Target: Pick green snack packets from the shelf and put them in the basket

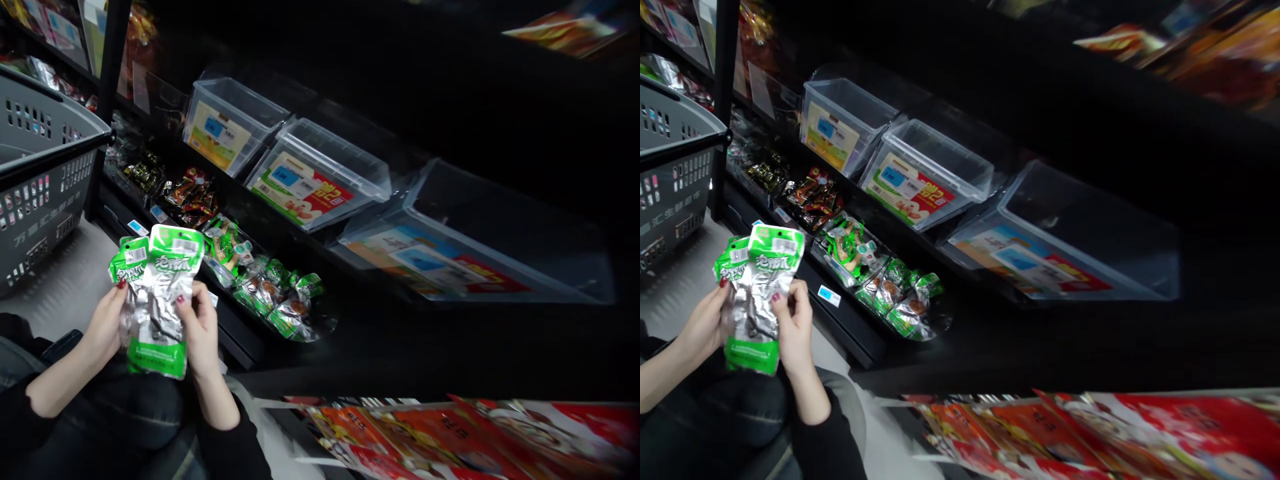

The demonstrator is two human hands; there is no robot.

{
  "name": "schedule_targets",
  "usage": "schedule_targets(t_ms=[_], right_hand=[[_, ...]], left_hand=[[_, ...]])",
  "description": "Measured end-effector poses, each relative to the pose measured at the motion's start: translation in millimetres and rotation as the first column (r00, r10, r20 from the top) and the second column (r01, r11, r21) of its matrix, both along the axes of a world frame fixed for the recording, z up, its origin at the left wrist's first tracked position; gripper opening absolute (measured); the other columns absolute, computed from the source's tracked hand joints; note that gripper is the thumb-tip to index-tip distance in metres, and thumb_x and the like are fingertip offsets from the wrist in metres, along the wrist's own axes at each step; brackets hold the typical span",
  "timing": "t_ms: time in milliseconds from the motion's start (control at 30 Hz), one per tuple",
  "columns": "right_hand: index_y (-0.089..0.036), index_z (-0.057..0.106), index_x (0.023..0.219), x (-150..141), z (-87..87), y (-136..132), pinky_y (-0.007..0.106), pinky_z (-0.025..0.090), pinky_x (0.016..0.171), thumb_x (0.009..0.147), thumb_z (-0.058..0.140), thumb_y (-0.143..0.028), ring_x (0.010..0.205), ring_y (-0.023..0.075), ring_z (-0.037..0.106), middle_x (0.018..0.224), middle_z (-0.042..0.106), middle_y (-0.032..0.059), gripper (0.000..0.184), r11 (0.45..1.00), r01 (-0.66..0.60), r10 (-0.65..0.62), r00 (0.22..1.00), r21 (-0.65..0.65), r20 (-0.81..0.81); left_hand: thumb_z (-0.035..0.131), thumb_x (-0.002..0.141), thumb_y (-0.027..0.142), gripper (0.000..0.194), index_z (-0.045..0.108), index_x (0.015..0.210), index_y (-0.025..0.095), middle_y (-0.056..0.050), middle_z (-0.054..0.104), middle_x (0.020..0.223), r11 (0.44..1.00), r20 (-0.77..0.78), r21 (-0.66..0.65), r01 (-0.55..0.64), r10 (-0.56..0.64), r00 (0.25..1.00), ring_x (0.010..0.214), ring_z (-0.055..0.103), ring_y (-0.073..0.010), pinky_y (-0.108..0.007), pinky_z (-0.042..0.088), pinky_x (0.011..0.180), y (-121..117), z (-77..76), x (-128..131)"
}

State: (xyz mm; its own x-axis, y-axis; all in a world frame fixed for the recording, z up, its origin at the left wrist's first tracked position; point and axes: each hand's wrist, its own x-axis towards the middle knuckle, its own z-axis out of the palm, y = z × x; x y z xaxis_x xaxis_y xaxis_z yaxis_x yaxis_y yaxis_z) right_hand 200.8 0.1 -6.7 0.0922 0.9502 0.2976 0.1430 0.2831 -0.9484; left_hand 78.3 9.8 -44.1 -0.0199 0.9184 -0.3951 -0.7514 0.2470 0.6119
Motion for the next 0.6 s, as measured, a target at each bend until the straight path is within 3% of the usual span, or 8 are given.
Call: schedule_targets(t_ms=[100, 167, 267, 333, 433, 533, 600], right_hand=[[-0.022, 0.039, 0.073, 6, 5.6, -3, 0.024, 0.035, 0.061, 0.08, 0.048, -0.027, 0.062, 0.0112, 0.037, 0.069, 0.038, -0.005, 0.013, 0.989, 0.135, -0.129, 0.986, 0.053, -0.103], [-0.022, 0.038, 0.074, 10, 12.5, -6, 0.024, 0.035, 0.059, 0.082, 0.045, -0.026, 0.061, 0.0115, 0.038, 0.069, 0.037, -0.0045, 0.012, 0.952, 0.277, -0.273, 0.961, 0.128, -0.049], [-0.021, 0.037, 0.071, 9, 21.9, -13, 0.028, 0.039, 0.063, 0.082, 0.044, -0.02, 0.069, 0.0141, 0.043, 0.077, 0.04, 0.0001, 0.013, 0.798, 0.457, -0.564, 0.796, 0.393, 0.219], [-0.02, 0.04, 0.072, -1, 20.9, -19, 0.031, 0.042, 0.066, 0.081, 0.044, -0.014, 0.08, 0.0172, 0.048, 0.089, 0.043, 0.0065, 0.012, 0.723, 0.399, -0.669, 0.607, 0.565, 0.428], [-0.018, 0.045, 0.076, -29, 3.7, -28, 0.033, 0.048, 0.073, 0.078, 0.045, -0.005, 0.099, 0.0223, 0.051, 0.102, 0.045, 0.0134, 0.013, 0.702, 0.159, -0.691, 0.386, 0.694, 0.611], [-0.015, 0.051, 0.078, -56, -18.9, -33, 0.045, 0.045, 0.089, 0.079, 0.048, -0.005, 0.113, 0.0308, 0.046, 0.102, 0.049, 0.0149, 0.01, 0.713, 0.056, -0.687, 0.252, 0.699, 0.681], [-0.013, 0.054, 0.081, -63, -26.0, -34, 0.052, 0.041, 0.093, 0.08, 0.051, -0.013, 0.114, 0.0341, 0.045, 0.107, 0.052, 0.0169, 0.003, 0.791, 0.067, -0.602, 0.263, 0.609, 0.754]], left_hand=[[0.066, 0.07, 0.03, 0.026, 0.06, 0.09, 0.016, -0.002, 0.069, 0.075, 1.0, 0.002, 0.005, -0.014, 0.014, 1.0, 0.064, 0.064, -0.0157, -0.025, 0.05, 0.058, 3, -6.1, 1], [0.067, 0.067, 0.036, 0.028, 0.06, 0.087, 0.016, -0.001, 0.067, 0.07, 1.0, -0.042, 0.013, -0.017, 0.017, 0.999, 0.062, 0.062, -0.0159, -0.026, 0.049, 0.058, 4, -13.0, 2], [0.064, 0.068, 0.044, 0.033, 0.059, 0.082, 0.016, 0.001, 0.061, 0.065, 0.997, -0.275, 0.075, -0.026, 0.046, 0.96, 0.061, 0.058, -0.0159, -0.027, 0.045, 0.058, 4, -23.6, 1], [0.059, 0.072, 0.046, 0.032, 0.061, 0.082, 0.016, 0.0, 0.061, 0.069, 0.992, -0.497, 0.129, -0.016, 0.079, 0.864, 0.067, 0.056, -0.0172, -0.028, 0.043, 0.063, 2, -27.3, -1], [0.054, 0.074, 0.042, 0.028, 0.063, 0.082, 0.017, -0.002, 0.062, 0.078, 0.977, -0.681, 0.21, 0.025, 0.128, 0.721, 0.077, 0.055, -0.0202, -0.031, 0.042, 0.071, -2, -24.6, -2], [0.057, 0.067, 0.037, 0.02, 0.062, 0.073, 0.018, -0.002, 0.062, 0.074, 0.978, -0.663, 0.206, 0.02, 0.125, 0.738, 0.076, 0.056, -0.0223, -0.033, 0.043, 0.072, -5, -16.1, -4], [0.061, 0.061, 0.031, 0.012, 0.06, 0.063, 0.019, 0.0, 0.061, 0.066, 0.983, -0.598, 0.184, -0.003, 0.114, 0.793, 0.071, 0.057, -0.022, -0.033, 0.044, 0.07, -5, -11.1, -4]])
